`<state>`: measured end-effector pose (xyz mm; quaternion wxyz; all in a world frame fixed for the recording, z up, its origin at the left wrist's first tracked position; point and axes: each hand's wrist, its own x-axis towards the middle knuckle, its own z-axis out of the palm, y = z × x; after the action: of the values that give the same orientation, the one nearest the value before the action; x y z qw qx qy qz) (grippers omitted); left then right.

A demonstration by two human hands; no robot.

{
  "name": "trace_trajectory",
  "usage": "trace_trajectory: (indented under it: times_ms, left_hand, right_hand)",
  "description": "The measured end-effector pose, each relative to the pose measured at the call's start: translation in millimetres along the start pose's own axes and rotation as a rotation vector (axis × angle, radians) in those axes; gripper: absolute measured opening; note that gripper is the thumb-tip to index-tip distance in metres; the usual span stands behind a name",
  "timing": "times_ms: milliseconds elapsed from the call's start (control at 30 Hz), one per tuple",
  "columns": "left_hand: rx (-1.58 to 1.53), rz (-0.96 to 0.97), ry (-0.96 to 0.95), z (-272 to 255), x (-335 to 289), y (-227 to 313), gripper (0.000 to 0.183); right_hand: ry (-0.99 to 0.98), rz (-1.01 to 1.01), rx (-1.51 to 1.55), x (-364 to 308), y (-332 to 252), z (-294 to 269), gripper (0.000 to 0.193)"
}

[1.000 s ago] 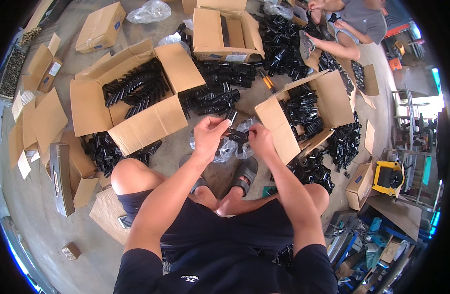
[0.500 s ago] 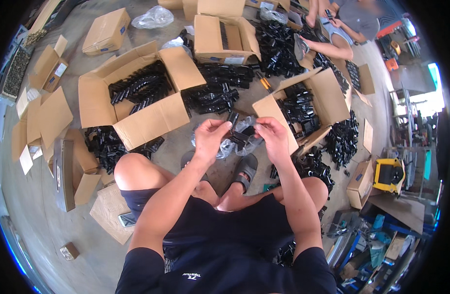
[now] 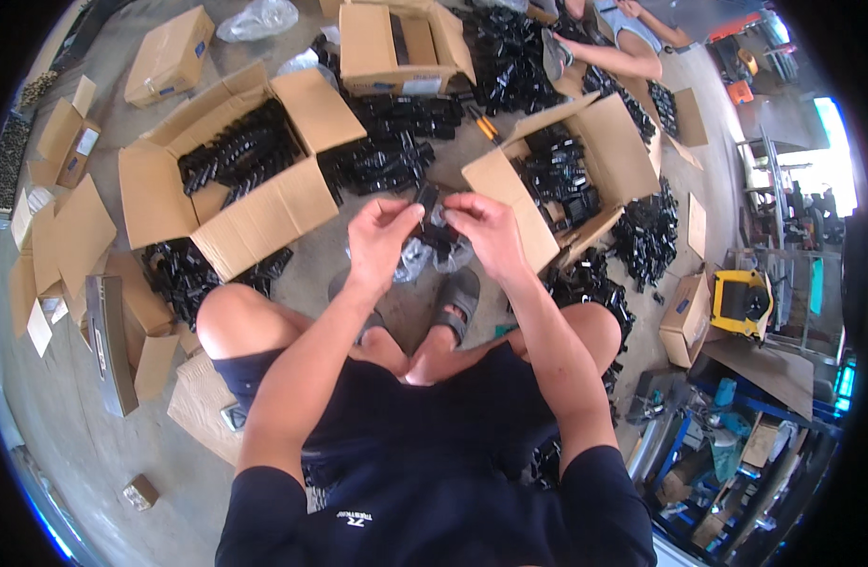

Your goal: The person joins small black plastic components by snapping them together and then places the assembled items into a box.

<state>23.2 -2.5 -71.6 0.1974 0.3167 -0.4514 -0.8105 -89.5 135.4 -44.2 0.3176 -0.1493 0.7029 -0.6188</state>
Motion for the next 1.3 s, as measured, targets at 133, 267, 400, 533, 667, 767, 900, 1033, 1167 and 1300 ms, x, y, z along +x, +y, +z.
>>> trace_trajectory:
  times_ms: [133,267,400,533,667,767,900,1033,1167,1300]
  left_hand:
    - [-0.002,0.018,-0.019,-5,1,1,0.015]
    - [0.0,0.037,-0.029,-3,-1,4,0.016]
    - [0.014,0.091,-0.046,0,-2,2,0.017]
    - [0.058,0.133,-0.023,-4,-3,-5,0.015]
    - [0.087,0.181,0.011,-6,-3,-9,0.013]
    - [0.106,0.194,0.007,-2,-4,-8,0.013]
    - [0.118,0.187,0.014,1,-8,-6,0.014]
    - [0.102,0.173,0.052,-2,-6,-7,0.014]
    - [0.068,0.184,0.053,1,-10,-2,0.014]
    - [0.081,0.167,0.046,2,-12,1,0.016]
  right_hand:
    - [-0.034,-0.002,0.052,4,1,8,0.019]
    - [-0.027,0.059,0.03,5,1,10,0.016]
    - [0.035,0.113,0.096,3,7,14,0.014]
    - [0.112,0.146,0.165,-4,11,27,0.017]
    - [0.208,0.074,0.019,-8,20,40,0.023]
    - [0.234,0.088,0.05,-14,18,42,0.023]
    - [0.236,0.067,0.099,-11,23,40,0.023]
    - [0.213,0.078,0.216,-11,20,47,0.021]
    - [0.192,0.086,0.24,-10,14,47,0.02]
    - [0.21,0.095,0.195,-11,19,45,0.021]
